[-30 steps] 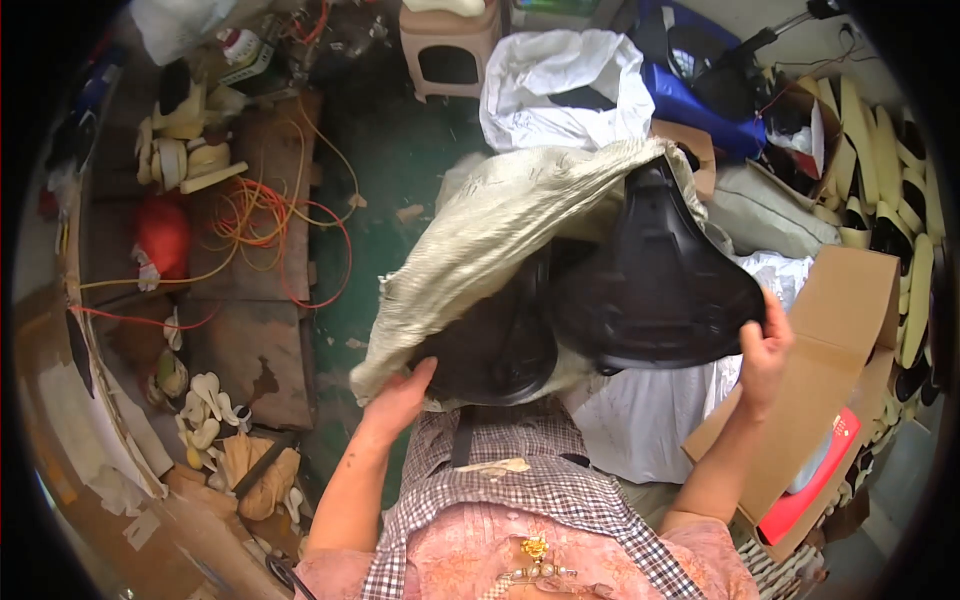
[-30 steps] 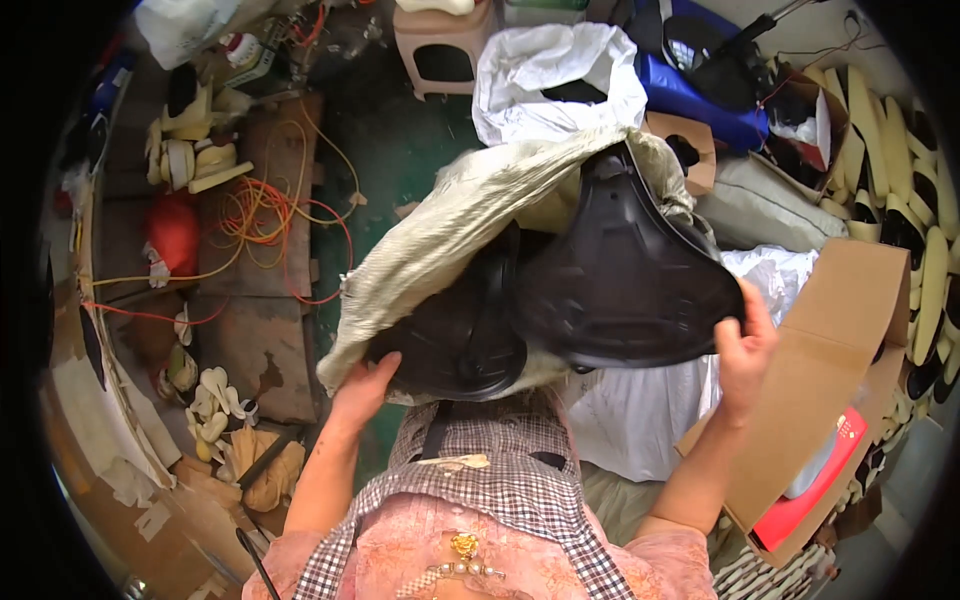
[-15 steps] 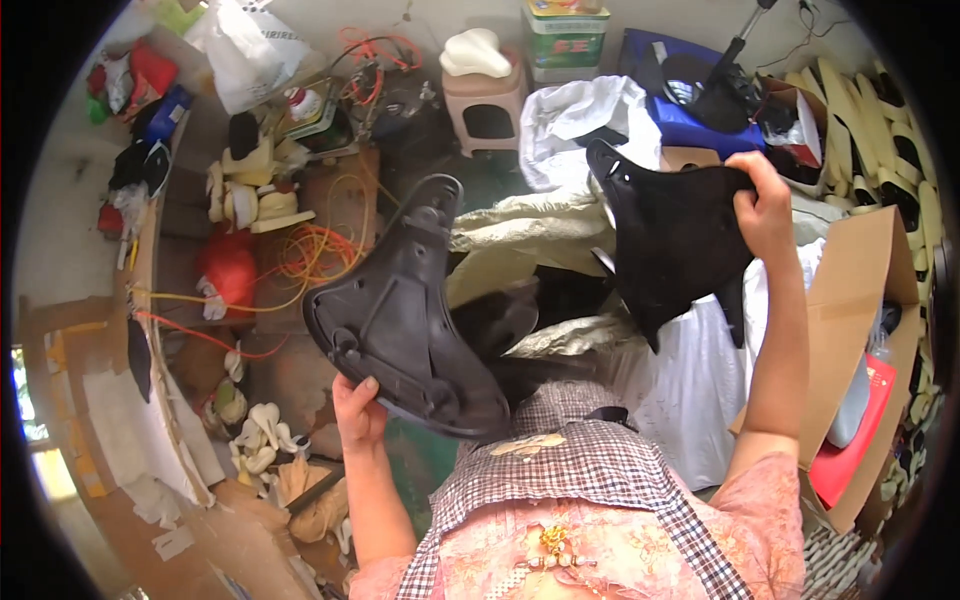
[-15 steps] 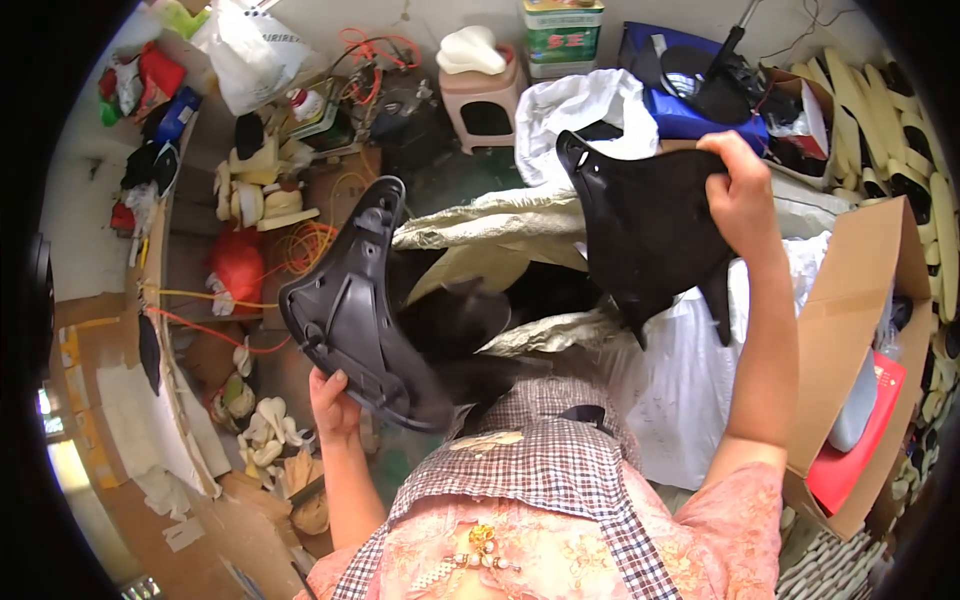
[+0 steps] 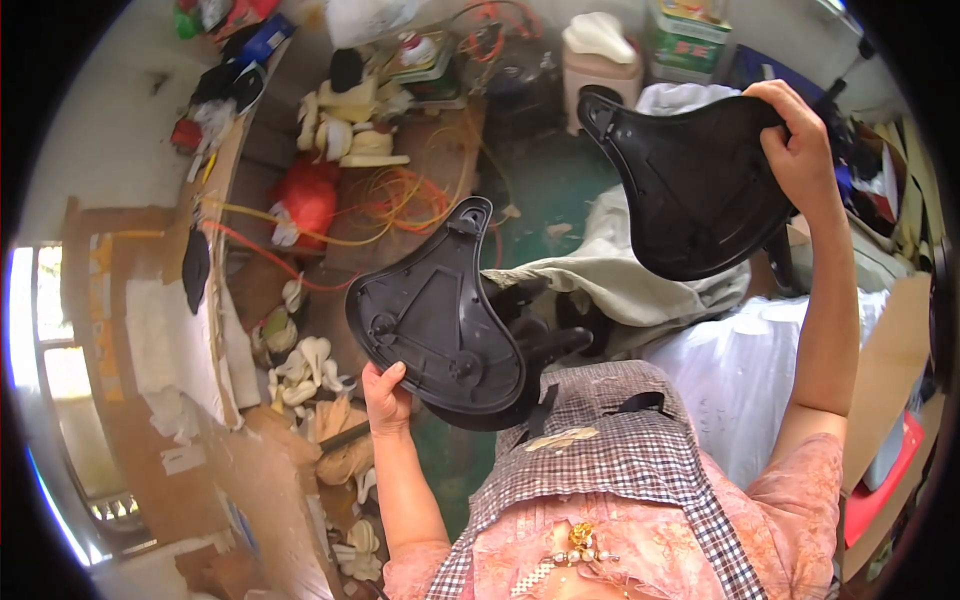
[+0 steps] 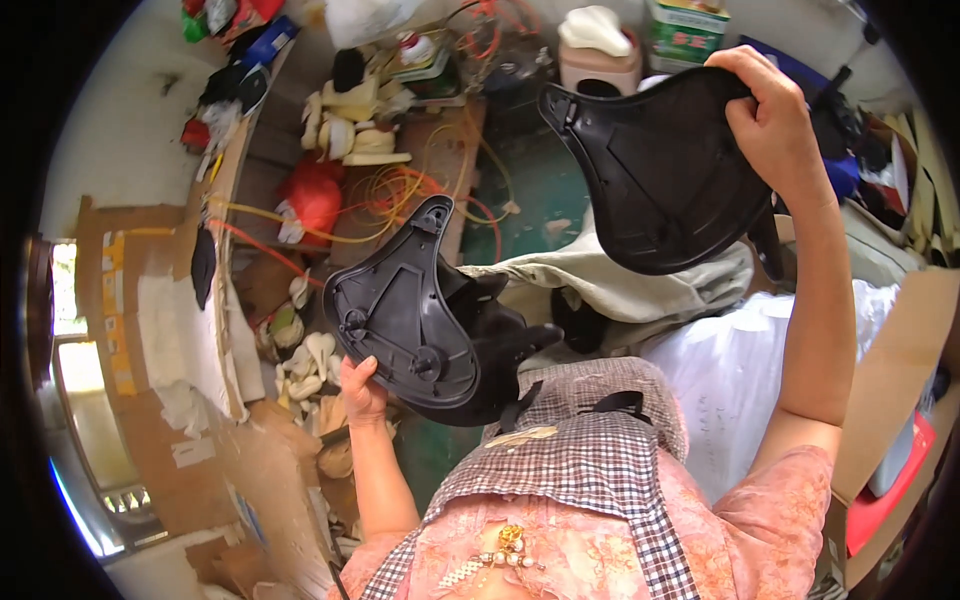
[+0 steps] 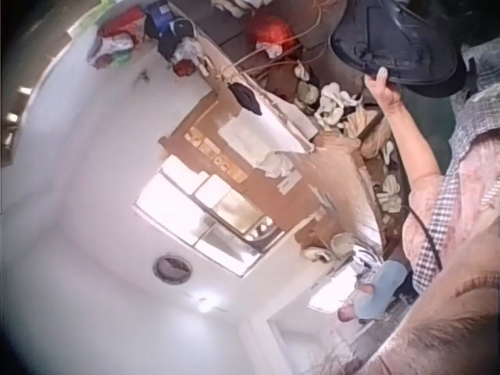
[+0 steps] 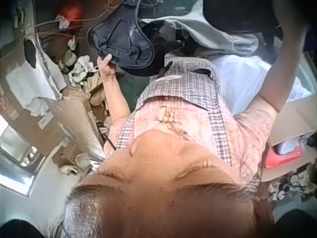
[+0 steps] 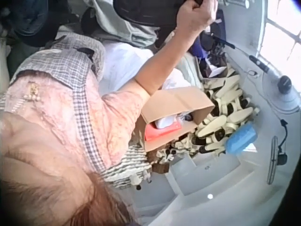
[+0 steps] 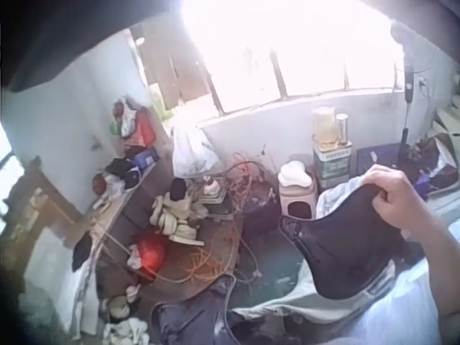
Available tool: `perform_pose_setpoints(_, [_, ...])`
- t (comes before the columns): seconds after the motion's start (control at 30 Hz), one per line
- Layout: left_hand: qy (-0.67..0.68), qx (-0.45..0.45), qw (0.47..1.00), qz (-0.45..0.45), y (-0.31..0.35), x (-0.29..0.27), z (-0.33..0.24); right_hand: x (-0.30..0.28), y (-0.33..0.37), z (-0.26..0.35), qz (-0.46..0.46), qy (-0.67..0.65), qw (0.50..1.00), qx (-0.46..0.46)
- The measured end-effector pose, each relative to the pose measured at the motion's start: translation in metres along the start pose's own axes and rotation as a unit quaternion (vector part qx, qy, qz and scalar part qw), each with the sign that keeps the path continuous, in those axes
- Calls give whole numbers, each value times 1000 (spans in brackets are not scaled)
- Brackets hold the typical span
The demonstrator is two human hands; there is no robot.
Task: Removing bicycle seats from a bulk bag, spraying them with a surface treatment, and then packaging them into smaller individual bags.
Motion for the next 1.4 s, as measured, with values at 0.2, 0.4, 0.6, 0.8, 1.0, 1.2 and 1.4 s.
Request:
perform_pose_setpoints(0.2, [47,53,997,-27,32,-106,-78,133,12,118,120,-29,992,0])
perform_pose_setpoints(0.4, [-1,-62,998,5,-8,-179,-73,238,67,215,130,-1,991,-26])
perform_pose_setpoints(0.6, [-123,-234,954,142,-32,-166,14,231,145,185,125,51,986,97])
perform_pose_setpoints(0.8, [-349,-142,863,335,16,-102,131,177,238,124,167,186,959,135])
perform_pose_setpoints(1.0, [-369,-66,789,486,91,-21,181,109,315,77,222,252,920,199])
perform_pose_setpoints(1.2, [-175,-143,904,363,78,-39,64,91,301,98,257,285,908,167])
perform_pose_setpoints(1.4, [-5,-89,988,123,44,-179,-100,147,198,244,208,192,958,51])
Point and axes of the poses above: each hand's wrist, its own y-axis away from the middle knuckle, its own x-axis out of the palm, z = x × y, the point moved 10 cm from there along -y, towards the middle knuckle, and after that the axes turned 15 degrees about y, right-handed, at the moved point
